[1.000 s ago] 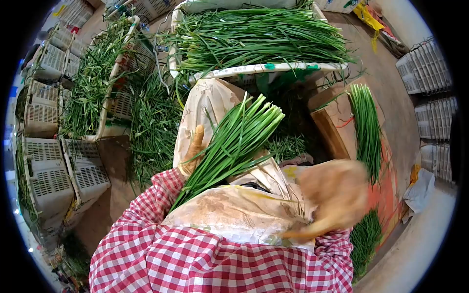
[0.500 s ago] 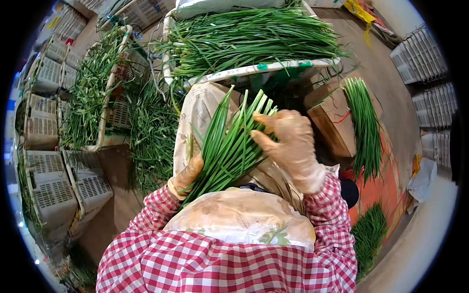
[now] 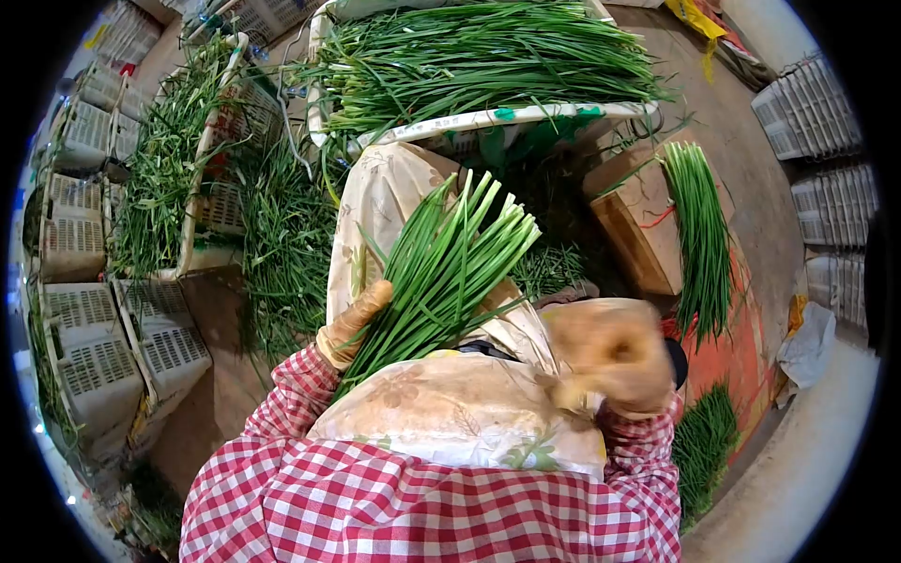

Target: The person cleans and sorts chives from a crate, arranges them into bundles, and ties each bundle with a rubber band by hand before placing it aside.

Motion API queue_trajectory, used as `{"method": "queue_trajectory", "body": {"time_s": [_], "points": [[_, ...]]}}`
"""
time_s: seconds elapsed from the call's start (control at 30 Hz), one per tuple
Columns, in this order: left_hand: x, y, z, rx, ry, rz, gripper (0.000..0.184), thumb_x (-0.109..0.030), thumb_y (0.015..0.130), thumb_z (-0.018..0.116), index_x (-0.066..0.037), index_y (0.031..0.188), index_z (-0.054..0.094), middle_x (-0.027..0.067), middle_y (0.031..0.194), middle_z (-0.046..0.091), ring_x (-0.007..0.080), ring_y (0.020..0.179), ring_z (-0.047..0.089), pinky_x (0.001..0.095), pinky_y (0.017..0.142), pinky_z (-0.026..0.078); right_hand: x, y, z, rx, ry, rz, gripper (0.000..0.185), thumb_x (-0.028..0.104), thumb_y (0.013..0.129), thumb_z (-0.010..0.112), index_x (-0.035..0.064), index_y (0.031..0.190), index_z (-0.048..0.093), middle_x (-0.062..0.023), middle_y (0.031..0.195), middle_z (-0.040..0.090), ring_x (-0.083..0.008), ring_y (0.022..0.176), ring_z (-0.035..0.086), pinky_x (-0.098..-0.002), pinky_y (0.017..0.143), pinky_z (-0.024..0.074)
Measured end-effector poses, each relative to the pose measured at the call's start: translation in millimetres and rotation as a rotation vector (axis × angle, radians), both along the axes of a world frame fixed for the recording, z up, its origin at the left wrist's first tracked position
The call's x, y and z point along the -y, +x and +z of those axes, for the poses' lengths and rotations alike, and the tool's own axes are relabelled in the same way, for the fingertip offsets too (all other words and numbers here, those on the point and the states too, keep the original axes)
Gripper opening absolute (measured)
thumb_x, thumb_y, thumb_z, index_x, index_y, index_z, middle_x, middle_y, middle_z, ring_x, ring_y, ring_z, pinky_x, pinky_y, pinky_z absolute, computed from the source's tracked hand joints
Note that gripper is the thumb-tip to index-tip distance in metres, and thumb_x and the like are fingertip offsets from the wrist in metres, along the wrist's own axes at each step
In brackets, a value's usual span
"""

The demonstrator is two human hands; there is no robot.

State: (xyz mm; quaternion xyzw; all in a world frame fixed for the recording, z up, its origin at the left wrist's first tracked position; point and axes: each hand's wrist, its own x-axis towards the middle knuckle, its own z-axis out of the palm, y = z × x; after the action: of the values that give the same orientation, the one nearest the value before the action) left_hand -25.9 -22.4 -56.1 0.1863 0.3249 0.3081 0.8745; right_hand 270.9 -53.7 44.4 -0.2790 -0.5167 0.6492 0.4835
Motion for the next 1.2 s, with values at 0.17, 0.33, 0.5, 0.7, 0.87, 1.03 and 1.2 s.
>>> {"method": "queue_trajectory", "body": {"time_s": [0.17, 0.33, 0.5, 0.7, 0.87, 1.03, 1.2], "points": [[-4, 13, 11, -0.227, 0.178, -0.081, 0.063, -0.012, 0.081, 0.068, -0.001, 0.136, 0.037, 0.0099, 0.123, 0.055, 0.0173, 0.107, 0.056, 0.0308, 0.093, 0.046, -10, 61, -15, 0.223, -0.129, -0.331, 0.02, 0.025, 0.077, 0.071, 0.0053, 0.077, 0.067, -0.0013, 0.069, 0.058, -0.0126, 0.056, 0.046, -0.0287, 0.052, 0.0378], [4, 31, 32, -0.169, 0.319, -0.063, 0.069, -0.013, 0.085, 0.068, -0.004, 0.142, 0.03, 0.0073, 0.131, 0.049, 0.0149, 0.115, 0.049, 0.0286, 0.099, 0.038, -27, 7, -44, 0.505, -0.25, -0.55, 0.049, 0.031, 0.079, 0.073, 0.0026, 0.115, 0.055, -0.0124, 0.091, 0.067, -0.0122, 0.076, 0.065, -0.0262, 0.063, 0.0529], [9, 33, 34, -0.144, 0.279, -0.117, 0.069, -0.014, 0.087, 0.065, -0.004, 0.143, 0.026, 0.0067, 0.134, 0.046, 0.0146, 0.117, 0.047, 0.0287, 0.099, 0.038, -37, -55, -49, 0.553, -0.087, -0.476, 0.056, 0.017, 0.082, 0.07, 0.0057, 0.131, 0.044, -0.0134, 0.087, 0.067, -0.0149, 0.075, 0.065, -0.0272, 0.065, 0.0518], [2, 29, 31, -0.303, 0.495, -0.162, 0.063, -0.028, 0.092, 0.058, -0.001, 0.141, 0.03, 0.0091, 0.137, 0.044, 0.0177, 0.12, 0.044, 0.0308, 0.103, 0.032, -49, -11, -52, 0.941, 0.498, -0.424, 0.018, 0.004, 0.084, 0.063, 0.0036, 0.102, 0.063, -0.011, 0.082, 0.061, -0.0236, 0.073, 0.06, -0.0317, 0.064, 0.0474], [0, 25, 24, -0.316, 0.48, -0.233, 0.062, -0.031, 0.092, 0.057, -0.001, 0.141, 0.031, 0.0083, 0.138, 0.044, 0.0174, 0.121, 0.043, 0.0309, 0.104, 0.03, -76, 45, -44, 1.693, 0.477, -0.628, 0.019, 0.002, 0.086, 0.056, 0.0038, 0.103, 0.064, -0.0139, 0.084, 0.062, -0.0278, 0.075, 0.06, -0.0356, 0.064, 0.0483], [2, 26, 21, -0.386, 0.504, -0.269, 0.056, -0.031, 0.095, 0.053, -0.002, 0.139, 0.036, 0.0076, 0.133, 0.049, 0.0167, 0.119, 0.044, 0.031, 0.104, 0.03, -79, 0, -17, 1.349, 0.772, -0.66, 0.011, 0.014, 0.089, 0.057, 0.0043, 0.088, 0.062, -0.0094, 0.065, 0.055, -0.0239, 0.058, 0.054, -0.036, 0.052, 0.0405], [14, 25, 18, -0.43, 0.356, -0.249, 0.03, -0.019, 0.097, 0.051, -0.003, 0.123, 0.054, 0.0014, 0.119, 0.057, 0.0106, 0.107, 0.048, 0.0266, 0.09, 0.04, -70, -51, -25, 1.39, 0.729, -0.54, 0.025, 0.023, 0.076, 0.071, 0.0083, 0.096, 0.068, -0.006, 0.07, 0.056, -0.0216, 0.068, 0.054, -0.0357, 0.063, 0.0383]]}}
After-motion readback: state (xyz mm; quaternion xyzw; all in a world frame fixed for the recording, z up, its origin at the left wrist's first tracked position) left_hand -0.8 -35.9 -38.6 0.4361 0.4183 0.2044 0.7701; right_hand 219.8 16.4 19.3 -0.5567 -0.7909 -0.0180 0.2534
